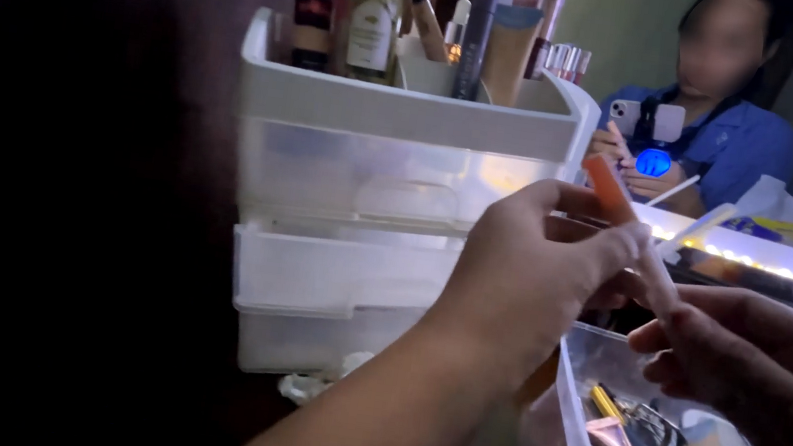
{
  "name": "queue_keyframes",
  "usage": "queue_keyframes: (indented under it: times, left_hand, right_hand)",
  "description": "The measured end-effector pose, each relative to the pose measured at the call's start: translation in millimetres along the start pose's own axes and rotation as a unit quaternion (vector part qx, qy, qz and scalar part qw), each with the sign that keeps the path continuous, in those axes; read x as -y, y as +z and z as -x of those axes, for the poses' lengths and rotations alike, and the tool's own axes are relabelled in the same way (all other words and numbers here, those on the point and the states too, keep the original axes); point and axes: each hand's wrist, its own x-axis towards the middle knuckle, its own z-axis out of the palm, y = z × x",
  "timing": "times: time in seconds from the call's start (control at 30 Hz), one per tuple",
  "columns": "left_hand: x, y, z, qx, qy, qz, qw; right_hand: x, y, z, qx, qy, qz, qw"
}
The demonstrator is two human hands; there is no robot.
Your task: Organizing various makeup and skincare items into a plastic drawer organizer on a vanity.
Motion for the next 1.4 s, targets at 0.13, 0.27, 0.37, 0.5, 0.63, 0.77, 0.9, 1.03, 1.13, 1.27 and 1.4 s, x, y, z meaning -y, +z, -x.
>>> queue_keyframes:
  times: [0.13,0.27,0.37,0.5,0.63,0.77,0.9,1.03,1.13,1.27,1.4]
  left_hand:
    - [-22.6,-7.2,6.1,-0.066,-0.029,0.018,0.997]
    - [-50.3,-4.9,18.4,-0.089,0.013,-0.054,0.995]
    - [-57.3,-5.2,17.8,-0.094,0.039,-0.109,0.989]
    - [-59.0,-10.0,10.0,-0.115,0.065,-0.131,0.982]
    - [-56.0,-16.6,8.7,-0.148,0.109,-0.172,0.968]
    - [-56.2,-14.1,17.6,-0.177,0.063,-0.181,0.965]
    - [-56.4,-13.3,17.6,-0.182,0.026,-0.182,0.966]
    - [-44.9,-19.3,17.4,-0.182,0.041,-0.196,0.963]
    - [-39.1,-21.3,22.7,-0.184,0.036,-0.201,0.962]
    - [-43.8,-17.9,28.3,-0.188,-0.016,-0.180,0.965]
    - [-40.6,-15.2,26.7,-0.181,-0.015,-0.167,0.969]
  right_hand:
    - [23.7,13.2,2.9,0.016,0.033,-0.041,0.998]
    - [35.9,29.4,-3.8,0.059,-0.009,-0.016,0.998]
    - [60.1,38.4,-5.1,0.047,-0.033,0.010,0.998]
    - [107.7,59.2,2.5,0.032,-0.064,0.049,0.996]
    - [141.8,62.7,-8.2,-0.022,-0.154,0.048,0.987]
    - [166.7,61.6,-48.7,-0.074,-0.246,0.039,0.966]
    - [175.9,65.1,-73.6,-0.033,-0.279,0.068,0.957]
    - [170.1,72.5,-103.5,-0.054,-0.301,0.124,0.944]
    - [170.7,72.7,-104.5,-0.074,-0.319,0.118,0.938]
    - [170.5,76.0,-112.5,-0.079,-0.304,0.136,0.940]
    - [158.8,81.0,-125.3,-0.039,-0.332,0.154,0.930]
